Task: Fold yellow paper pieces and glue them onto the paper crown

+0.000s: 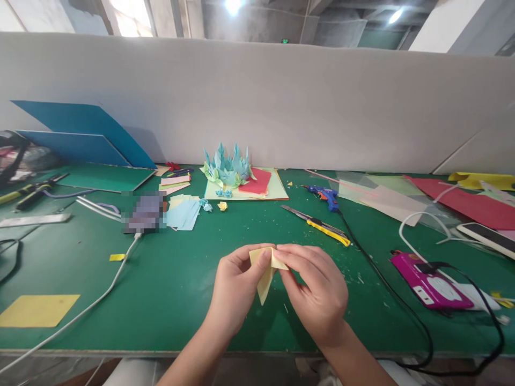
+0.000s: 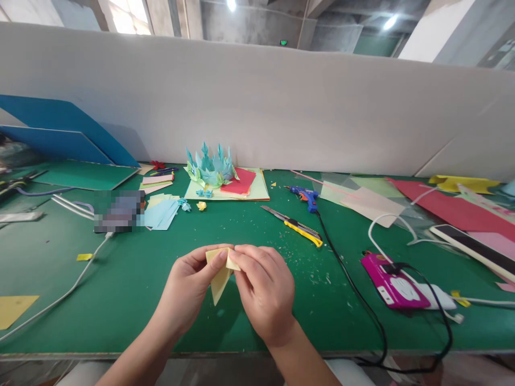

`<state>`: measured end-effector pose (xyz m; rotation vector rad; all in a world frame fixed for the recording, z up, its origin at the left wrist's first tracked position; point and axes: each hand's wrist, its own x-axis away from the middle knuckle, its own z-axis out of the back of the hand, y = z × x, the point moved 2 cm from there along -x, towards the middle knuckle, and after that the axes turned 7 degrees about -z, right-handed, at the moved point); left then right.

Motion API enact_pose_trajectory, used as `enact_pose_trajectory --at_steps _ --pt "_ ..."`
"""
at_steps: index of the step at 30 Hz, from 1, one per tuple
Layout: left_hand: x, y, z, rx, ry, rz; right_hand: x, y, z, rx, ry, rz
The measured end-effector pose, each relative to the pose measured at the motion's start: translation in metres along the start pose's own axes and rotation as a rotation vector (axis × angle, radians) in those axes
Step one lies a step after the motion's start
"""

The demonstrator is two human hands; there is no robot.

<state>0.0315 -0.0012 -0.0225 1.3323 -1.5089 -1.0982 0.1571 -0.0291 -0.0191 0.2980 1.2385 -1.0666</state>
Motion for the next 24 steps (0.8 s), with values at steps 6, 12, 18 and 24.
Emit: enact_pose_trajectory --at_steps 6,12,18,24 --pt "0.0002 0.0015 -0.0009 0.051 0.013 0.059 -0.0005 0.0011 -0.0024 -0.003 -0.03 0.023" --pt "-0.0018 0.0005 0.0017 0.051 -0.022 0.086 -0.0006 0.0039 -0.0035 0.001 -0.065 0.03" --pt "-0.0017 0.0024 0.0029 0.008 -0.027 0.078 -0.0011 0.0054 -0.0062 -0.065 -0.091 -0.075" --pt "-0.0013 0.0025 0.0029 -0.045 -0.043 0.053 0.001 0.0063 -0.0092 -0.134 -0.074 -0.186"
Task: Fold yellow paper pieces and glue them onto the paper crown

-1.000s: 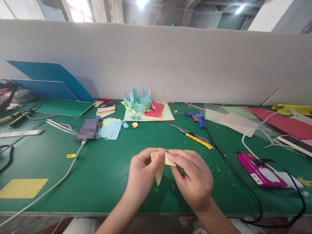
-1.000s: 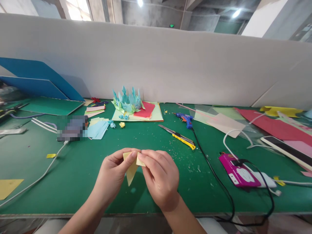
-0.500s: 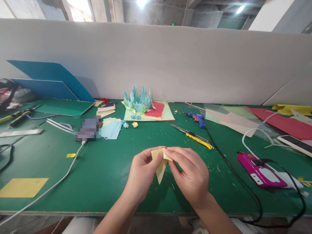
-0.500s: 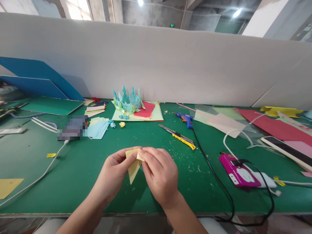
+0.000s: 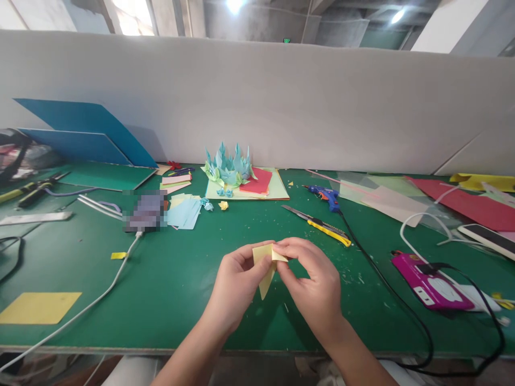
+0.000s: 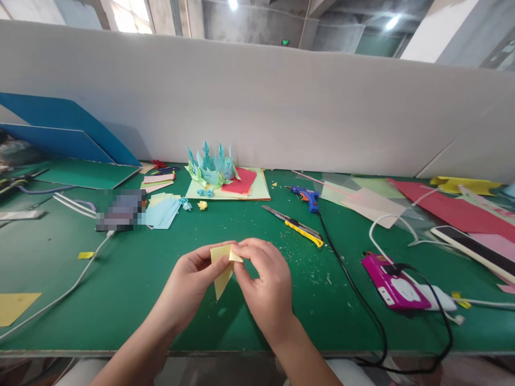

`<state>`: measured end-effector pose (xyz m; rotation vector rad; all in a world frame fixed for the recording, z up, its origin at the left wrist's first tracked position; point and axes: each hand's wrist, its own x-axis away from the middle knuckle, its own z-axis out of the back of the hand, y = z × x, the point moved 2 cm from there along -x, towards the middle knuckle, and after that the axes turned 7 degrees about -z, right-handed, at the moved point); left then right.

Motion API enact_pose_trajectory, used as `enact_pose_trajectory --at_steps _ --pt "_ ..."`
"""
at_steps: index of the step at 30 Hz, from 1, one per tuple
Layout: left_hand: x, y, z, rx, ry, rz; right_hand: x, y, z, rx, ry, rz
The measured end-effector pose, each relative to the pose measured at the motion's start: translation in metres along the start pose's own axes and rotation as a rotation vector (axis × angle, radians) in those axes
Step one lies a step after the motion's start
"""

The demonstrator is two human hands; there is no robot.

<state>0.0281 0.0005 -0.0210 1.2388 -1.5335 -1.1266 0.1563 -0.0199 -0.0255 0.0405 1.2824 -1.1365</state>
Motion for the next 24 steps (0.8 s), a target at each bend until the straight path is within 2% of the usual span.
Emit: enact_pose_trajectory --at_steps 7,16,24 --pt "-0.0004 0.0004 -0.0027 0.032 -0.022 0.017 0.0009 0.0005 0.0 0.028 0.012 0.009" --pt "-0.0001 -0.0008 -0.0014 0.037 -0.045 -0.006 0.0005 -0.0011 0.0012 0.141 0.01 0.116" --pt "-0.0013 0.0061 0.0022 0.08 0.001 -0.001 0.0001 0.0027 0.0019 0.143 -0.086 0.257"
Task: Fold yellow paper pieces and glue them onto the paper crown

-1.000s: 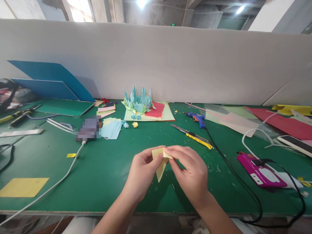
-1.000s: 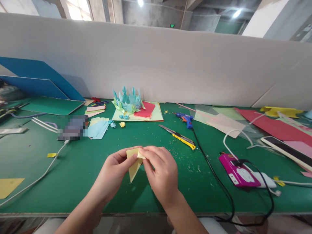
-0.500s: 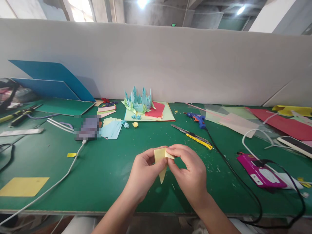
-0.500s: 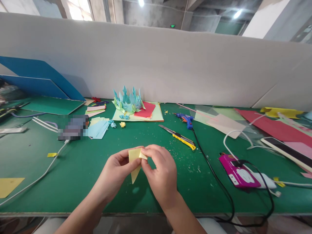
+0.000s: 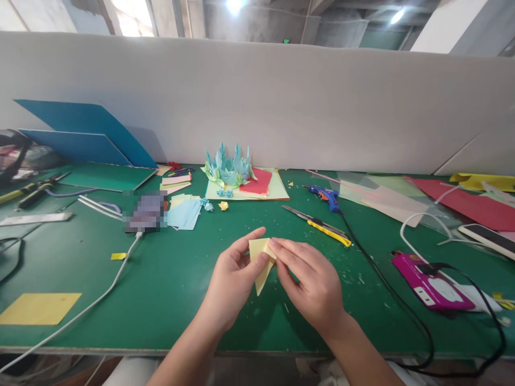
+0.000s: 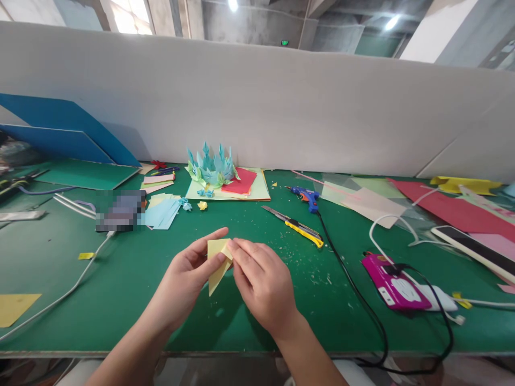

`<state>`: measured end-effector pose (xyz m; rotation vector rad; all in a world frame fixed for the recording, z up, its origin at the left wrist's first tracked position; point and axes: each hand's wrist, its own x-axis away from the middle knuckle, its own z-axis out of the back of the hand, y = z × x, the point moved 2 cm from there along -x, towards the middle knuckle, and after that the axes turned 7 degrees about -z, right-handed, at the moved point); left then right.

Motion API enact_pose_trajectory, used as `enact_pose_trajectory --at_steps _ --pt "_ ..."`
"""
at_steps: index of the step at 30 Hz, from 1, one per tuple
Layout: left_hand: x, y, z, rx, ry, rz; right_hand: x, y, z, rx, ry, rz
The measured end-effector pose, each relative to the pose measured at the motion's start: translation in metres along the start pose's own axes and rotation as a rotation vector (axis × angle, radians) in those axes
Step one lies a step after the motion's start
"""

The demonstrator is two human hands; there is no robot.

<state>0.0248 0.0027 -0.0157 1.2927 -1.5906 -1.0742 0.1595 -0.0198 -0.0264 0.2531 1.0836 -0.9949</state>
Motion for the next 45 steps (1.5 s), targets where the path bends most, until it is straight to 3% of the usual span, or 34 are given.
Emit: enact_pose_trajectory --at_steps 31,35,41,45 --pt "-0.003 0.009 0.009 -0.006 -0.014 0.044 -0.002 0.003 0.004 -0.045 -0.14 0.094" --pt "-0.003 0.008 0.009 -0.005 -0.021 0.036 -0.003 0.0 0.004 -0.189 -0.098 -0.036" --pt "-0.001 0.01 0.003 -0.004 0.029 -0.034 0.0 -0.001 -0.003 -0.513 0.001 -0.587" --pt "-0.001 0.008 0.001 -0.015 0.011 -0.072 -0.001 -0.002 -0.005 -0.619 0.022 -0.685"
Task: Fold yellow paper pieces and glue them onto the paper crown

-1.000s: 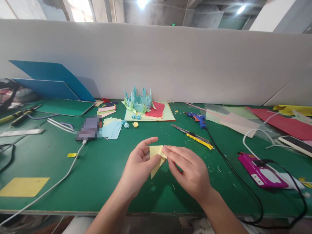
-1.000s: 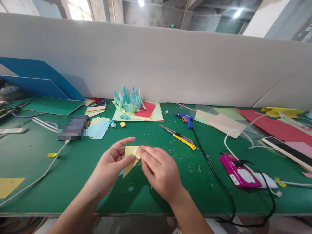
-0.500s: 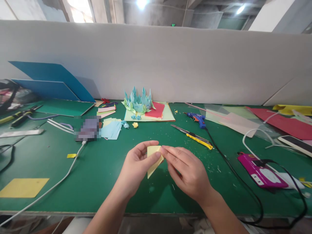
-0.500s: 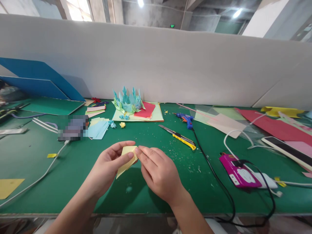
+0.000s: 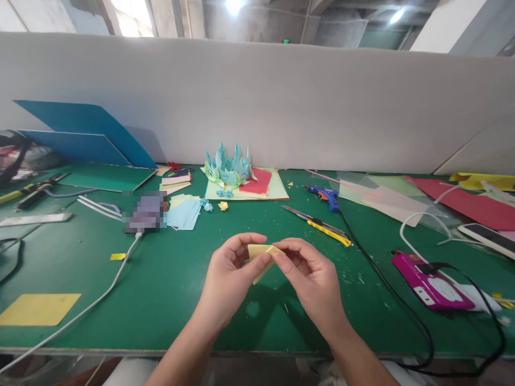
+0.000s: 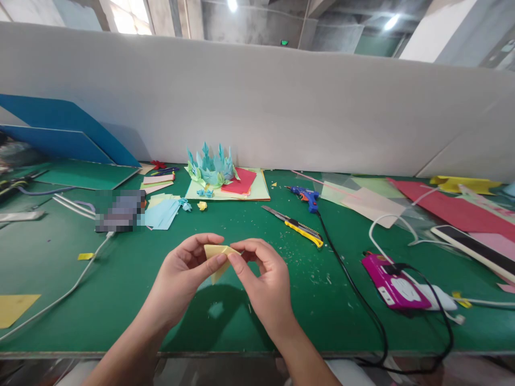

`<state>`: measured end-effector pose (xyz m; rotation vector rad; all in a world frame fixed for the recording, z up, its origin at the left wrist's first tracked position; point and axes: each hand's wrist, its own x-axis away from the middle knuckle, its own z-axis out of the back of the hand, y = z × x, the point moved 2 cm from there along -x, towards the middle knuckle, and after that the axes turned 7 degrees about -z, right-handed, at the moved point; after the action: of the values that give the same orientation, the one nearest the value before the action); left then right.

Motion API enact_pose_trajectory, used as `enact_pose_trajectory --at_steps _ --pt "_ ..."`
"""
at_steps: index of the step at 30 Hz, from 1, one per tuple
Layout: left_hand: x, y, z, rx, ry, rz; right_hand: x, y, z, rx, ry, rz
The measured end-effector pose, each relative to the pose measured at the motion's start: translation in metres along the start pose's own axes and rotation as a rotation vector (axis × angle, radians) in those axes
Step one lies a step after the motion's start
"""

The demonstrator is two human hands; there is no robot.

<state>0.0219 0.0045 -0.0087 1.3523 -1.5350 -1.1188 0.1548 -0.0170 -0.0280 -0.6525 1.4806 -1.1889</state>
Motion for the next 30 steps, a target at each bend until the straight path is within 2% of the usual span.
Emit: enact_pose_trajectory --at_steps 5,11,18,24,30 --pt "-0.0004 -0.0012 -0.0027 0.0 0.034 -0.083 0.0017 -0.0006 0.0014 -0.036 0.073 0.008" --pt "0.0016 -0.0009 -0.0064 0.014 0.031 -0.151 0.0039 0.0008 0.0004 -0.056 0.073 -0.028" --pt "0.0017 -0.0017 -0.0052 0.065 -0.008 -0.122 0.0027 -0.0037 0.0026 -0.059 0.077 0.008" --pt "0.0016 -0.0013 -0.0051 0.003 -0.017 -0.107 0.0013 -0.004 0.0022 -0.077 0.08 -0.014" --pt "0.0004 -0.003 -0.0026 -0.001 0.028 -0.101 0.002 -0.0023 0.0002 -0.134 0.043 -0.034"
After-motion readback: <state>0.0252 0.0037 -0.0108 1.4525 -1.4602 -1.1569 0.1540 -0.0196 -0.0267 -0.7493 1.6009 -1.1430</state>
